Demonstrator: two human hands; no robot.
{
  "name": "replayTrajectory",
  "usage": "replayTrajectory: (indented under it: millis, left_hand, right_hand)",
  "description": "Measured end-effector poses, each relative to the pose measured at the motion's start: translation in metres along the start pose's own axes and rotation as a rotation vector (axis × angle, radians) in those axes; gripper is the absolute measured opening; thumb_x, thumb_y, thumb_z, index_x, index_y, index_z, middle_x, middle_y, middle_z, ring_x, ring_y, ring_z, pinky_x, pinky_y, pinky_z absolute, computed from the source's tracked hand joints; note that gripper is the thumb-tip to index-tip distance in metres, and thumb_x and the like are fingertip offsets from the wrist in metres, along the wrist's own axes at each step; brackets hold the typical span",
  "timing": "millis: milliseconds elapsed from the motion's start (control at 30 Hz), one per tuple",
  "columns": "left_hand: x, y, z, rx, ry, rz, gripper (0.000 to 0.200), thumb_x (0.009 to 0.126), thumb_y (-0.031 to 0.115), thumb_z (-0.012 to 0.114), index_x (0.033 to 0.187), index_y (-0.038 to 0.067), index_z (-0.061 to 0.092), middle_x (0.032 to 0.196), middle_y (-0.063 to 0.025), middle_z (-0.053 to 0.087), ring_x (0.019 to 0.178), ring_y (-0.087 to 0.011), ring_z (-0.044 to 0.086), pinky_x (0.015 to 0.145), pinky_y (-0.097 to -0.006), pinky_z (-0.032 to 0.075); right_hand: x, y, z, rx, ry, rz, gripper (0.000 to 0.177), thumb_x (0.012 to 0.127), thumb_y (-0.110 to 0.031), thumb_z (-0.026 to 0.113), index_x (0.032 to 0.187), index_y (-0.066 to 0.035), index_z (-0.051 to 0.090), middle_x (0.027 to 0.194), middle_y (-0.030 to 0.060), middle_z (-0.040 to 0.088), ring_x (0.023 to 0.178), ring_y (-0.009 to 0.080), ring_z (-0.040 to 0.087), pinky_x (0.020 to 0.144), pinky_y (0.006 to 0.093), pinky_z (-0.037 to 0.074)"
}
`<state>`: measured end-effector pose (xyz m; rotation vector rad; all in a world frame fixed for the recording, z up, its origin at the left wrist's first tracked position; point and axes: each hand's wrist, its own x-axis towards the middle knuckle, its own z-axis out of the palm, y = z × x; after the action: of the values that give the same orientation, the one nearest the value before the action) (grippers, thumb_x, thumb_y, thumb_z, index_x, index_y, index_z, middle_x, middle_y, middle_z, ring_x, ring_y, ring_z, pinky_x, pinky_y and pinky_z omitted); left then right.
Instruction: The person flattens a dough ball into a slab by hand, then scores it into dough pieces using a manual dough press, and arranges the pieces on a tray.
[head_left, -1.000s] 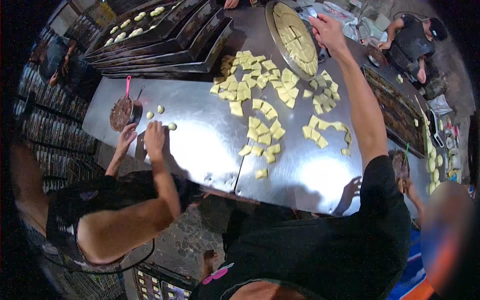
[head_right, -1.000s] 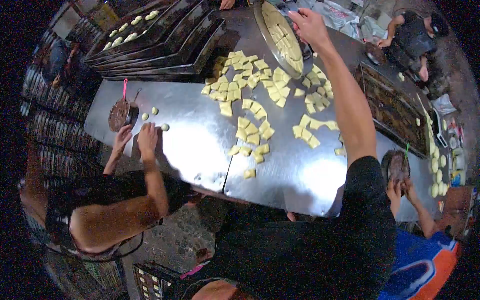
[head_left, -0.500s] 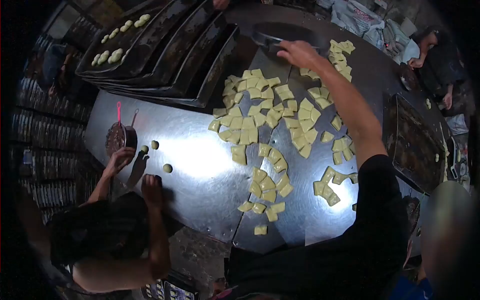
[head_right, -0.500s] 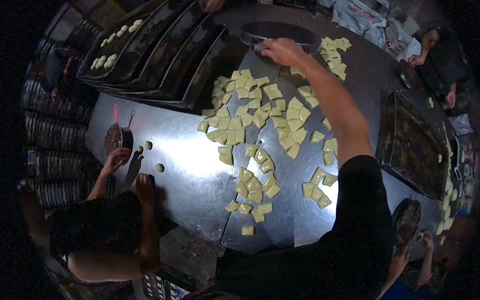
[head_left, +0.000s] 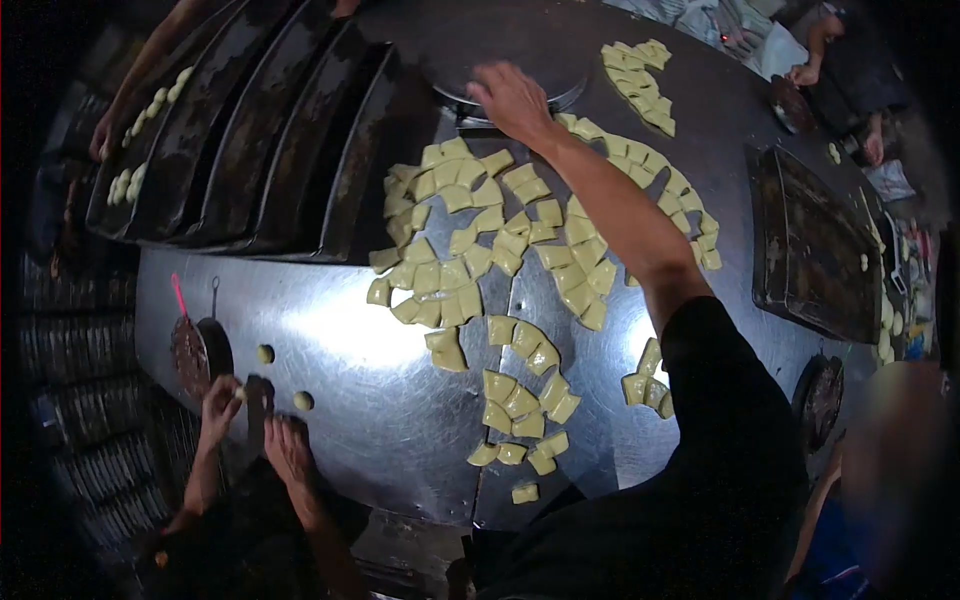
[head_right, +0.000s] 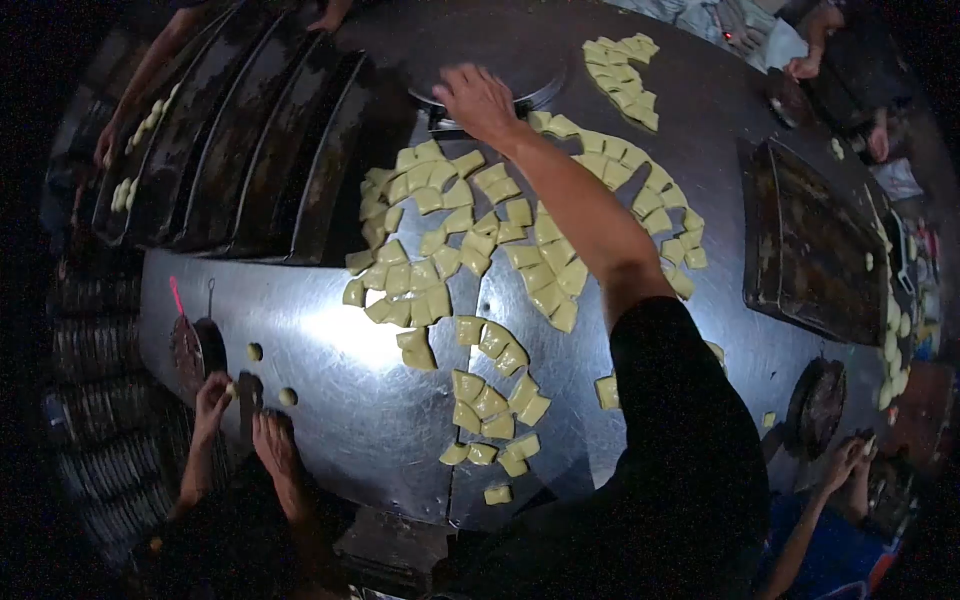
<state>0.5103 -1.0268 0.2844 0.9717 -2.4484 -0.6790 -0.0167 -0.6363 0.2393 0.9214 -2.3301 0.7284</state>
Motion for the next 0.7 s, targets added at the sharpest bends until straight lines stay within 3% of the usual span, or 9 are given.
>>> replayTrajectory:
  millis: [67,133,200,267,333,433,533,600,700]
  left_hand:
    - [-0.038,0.030,0.019,0.135,-0.046,0.127,0.025,0.085,0.012,0.056,0.107,0.000,0.058,0.102,-0.0172,0.057,0.094,-0.0347,0.058,0.079,-0.0427,0.048]
    - [-0.097,0.028,0.053,0.482,-0.077,0.450,0.023,0.084,0.008,0.058,0.106,-0.001,0.058,0.101,-0.0181,0.058,0.094,-0.0361,0.058,0.079,-0.0425,0.049]
    - [-0.126,0.035,0.077,0.644,0.011,0.680,0.022,0.083,0.005,0.059,0.104,-0.002,0.059,0.100,-0.0190,0.058,0.094,-0.0375,0.059,0.079,-0.0423,0.050]
    - [-0.119,0.084,0.088,0.187,-0.237,0.108,0.024,0.082,0.002,0.059,0.106,-0.002,0.060,0.112,-0.0193,0.059,0.105,-0.0382,0.058,0.083,-0.0437,0.050]
    - [-0.108,0.062,0.099,0.408,-0.217,0.404,0.024,0.083,0.002,0.058,0.106,-0.001,0.060,0.118,-0.0195,0.058,0.111,-0.0381,0.056,0.088,-0.0412,0.050]
    - [-0.095,0.028,0.057,1.027,-0.109,0.754,0.027,0.089,0.009,0.054,0.114,0.000,0.057,0.127,-0.0164,0.054,0.117,-0.0364,0.051,0.098,-0.0385,0.045]
    - [-0.073,-0.050,0.018,2.182,-0.214,0.513,0.041,0.093,0.017,0.057,0.132,0.006,0.049,0.128,-0.0132,0.051,0.109,-0.0271,0.052,0.098,-0.0362,0.042]
    - [-0.051,-0.088,-0.001,3.203,-0.516,0.661,0.041,0.094,0.017,0.058,0.132,0.006,0.050,0.122,-0.0124,0.054,0.098,-0.0239,0.056,0.092,-0.0301,0.046]
    - [-0.049,-0.109,-0.003,2.926,0.059,0.479,0.034,0.091,0.013,0.063,0.122,0.001,0.058,0.109,-0.0087,0.063,0.094,-0.0169,0.060,0.085,-0.0236,0.047]
  right_hand:
    - [-0.002,0.014,0.013,0.017,0.399,-0.033,0.047,0.091,-0.035,0.054,0.130,-0.008,0.053,0.135,0.0193,0.048,0.128,0.0367,0.043,0.100,0.0522,0.038]
    - [-0.010,0.031,0.035,-0.089,-0.210,0.123,0.060,0.094,-0.041,0.048,0.142,-0.006,0.037,0.149,0.0182,0.030,0.141,0.0348,0.022,0.110,0.0564,0.021]
    - [-0.009,0.034,0.029,-0.097,-0.296,0.139,0.063,0.096,-0.045,0.043,0.144,-0.005,0.032,0.152,0.0179,0.026,0.142,0.0333,0.019,0.111,0.0595,0.014]
    - [-0.014,0.036,0.027,-0.051,0.358,-0.056,0.062,0.097,-0.046,0.040,0.143,-0.005,0.034,0.150,0.0174,0.028,0.141,0.0338,0.021,0.110,0.0614,0.014]
    - [-0.020,0.042,0.026,-0.098,0.283,-0.003,0.062,0.097,-0.045,0.041,0.142,-0.004,0.034,0.150,0.0174,0.028,0.141,0.0341,0.022,0.110,0.0610,0.014]
    - [-0.020,0.051,0.031,-0.014,0.392,-0.030,0.062,0.096,-0.045,0.042,0.142,-0.005,0.034,0.150,0.0165,0.029,0.141,0.0335,0.023,0.110,0.0606,0.017]
    - [-0.031,0.062,0.039,-0.207,-0.187,0.083,0.062,0.097,-0.048,0.038,0.143,-0.006,0.033,0.151,0.0148,0.029,0.141,0.0313,0.023,0.110,0.0602,0.017]
    - [-0.028,0.058,0.040,-0.270,-0.116,0.133,0.063,0.098,-0.050,0.033,0.145,-0.008,0.031,0.151,0.0134,0.028,0.142,0.0293,0.022,0.112,0.0582,0.016]
    - [-0.037,0.066,0.042,-0.257,0.196,-0.037,0.062,0.098,-0.049,0.033,0.145,-0.009,0.031,0.152,0.0112,0.027,0.142,0.0283,0.021,0.112,0.0585,0.016]
